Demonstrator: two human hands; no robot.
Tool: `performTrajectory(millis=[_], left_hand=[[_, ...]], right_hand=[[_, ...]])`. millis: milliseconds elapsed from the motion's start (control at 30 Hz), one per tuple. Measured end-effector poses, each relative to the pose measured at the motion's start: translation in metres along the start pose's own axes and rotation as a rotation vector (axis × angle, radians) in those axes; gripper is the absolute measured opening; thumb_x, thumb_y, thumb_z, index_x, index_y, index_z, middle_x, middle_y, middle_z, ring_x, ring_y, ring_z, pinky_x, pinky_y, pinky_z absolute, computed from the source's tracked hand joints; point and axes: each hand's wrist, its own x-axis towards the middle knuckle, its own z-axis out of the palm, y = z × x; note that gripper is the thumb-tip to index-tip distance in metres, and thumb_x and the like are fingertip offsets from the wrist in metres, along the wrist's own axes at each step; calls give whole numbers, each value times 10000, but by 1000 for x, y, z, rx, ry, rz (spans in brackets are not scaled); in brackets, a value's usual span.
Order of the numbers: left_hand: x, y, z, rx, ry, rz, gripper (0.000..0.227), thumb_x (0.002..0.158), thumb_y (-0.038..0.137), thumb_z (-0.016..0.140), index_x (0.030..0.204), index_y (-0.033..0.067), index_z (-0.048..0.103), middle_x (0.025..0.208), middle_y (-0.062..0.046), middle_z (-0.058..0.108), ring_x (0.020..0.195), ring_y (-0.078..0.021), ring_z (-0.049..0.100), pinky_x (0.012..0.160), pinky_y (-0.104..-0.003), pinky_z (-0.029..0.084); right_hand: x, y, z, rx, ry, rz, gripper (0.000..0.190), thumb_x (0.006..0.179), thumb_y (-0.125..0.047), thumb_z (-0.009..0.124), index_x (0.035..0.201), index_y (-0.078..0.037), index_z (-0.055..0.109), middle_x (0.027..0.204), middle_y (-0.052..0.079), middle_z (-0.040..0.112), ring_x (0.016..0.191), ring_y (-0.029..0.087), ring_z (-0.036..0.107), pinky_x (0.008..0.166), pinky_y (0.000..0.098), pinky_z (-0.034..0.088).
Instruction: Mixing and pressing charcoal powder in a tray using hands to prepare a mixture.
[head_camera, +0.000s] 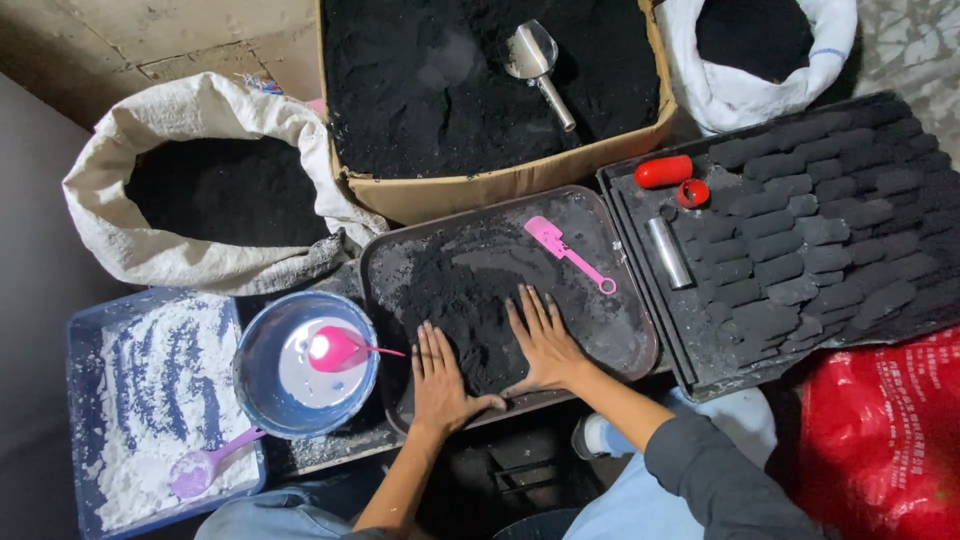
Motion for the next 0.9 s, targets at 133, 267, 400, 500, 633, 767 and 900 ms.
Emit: performTrajectory(millis=[133, 267, 400, 500, 633, 767, 900], left_hand=[[14, -6, -7, 21, -39, -3, 1357, 552, 714, 680, 1353, -91, -63, 1427, -275, -68, 1335, -371, -82, 1072, -470, -43], [30, -15, -5, 45, -21, -17, 1246, 612, 551, 704, 1361, -61, -81, 1445, -228, -79, 1348, -319, -84, 1077, -480, -15], [41, -20, 1, 49, 44, -41, 1134, 653, 326, 723, 1378, -6, -83, 1460, -183, -81, 1353, -289, -85, 1070, -501, 7], [40, -17, -4, -9, 80, -47, 1106, 655, 258, 725, 1388, 15, -67, 1465, -167, -38, 1359, -274, -43, 1069, -508, 49], [25, -19, -11, -194, 127, -57, 1044, 650, 164, 743, 1395, 48, 20, 1460, -157, 74, 1358, -252, 69, 1065, -511, 108], [4, -23, -7, -564, 204, -115, 851, 714, 144, 650, 1387, 94, 130, 1418, -159, 211, 1324, -291, 193, 993, -565, 264], [0, 4, 6, -803, 375, -94, 775, 772, 245, 559, 1384, 47, 127, 1424, -221, 146, 1321, -374, 130, 1028, -534, 171]], right_hand=[[8, 2, 6, 34, 38, 30, 1236, 556, -703, 640, 1383, 13, 64, 1408, 316, 16, 1322, 410, -15, 1030, 548, 5], [20, 2, 7, 126, 31, 106, 1166, 582, -466, 718, 1402, -24, 18, 1437, 247, 11, 1338, 361, -11, 1038, 545, 21], [31, 7, 14, 212, 65, 175, 1027, 646, -271, 700, 1416, -73, 49, 1459, 179, 35, 1351, 306, 8, 1043, 539, 21], [32, 6, 17, 223, 96, 208, 939, 683, -221, 668, 1412, -88, 90, 1454, 161, 83, 1353, 282, 42, 1059, 512, 37], [18, -1, -6, 319, 116, 238, 819, 735, -180, 623, 1400, -74, 157, 1443, 165, 133, 1349, 282, 80, 1069, 482, 63], [5, 10, -12, 562, 128, 251, 733, 732, -213, 601, 1371, -122, 255, 1412, 141, 227, 1326, 290, 177, 1063, 475, 155], [26, 24, 12, 583, 357, 229, 558, 840, -284, 529, 1328, -81, 350, 1346, 151, 356, 1278, 288, 298, 1034, 447, 248]])
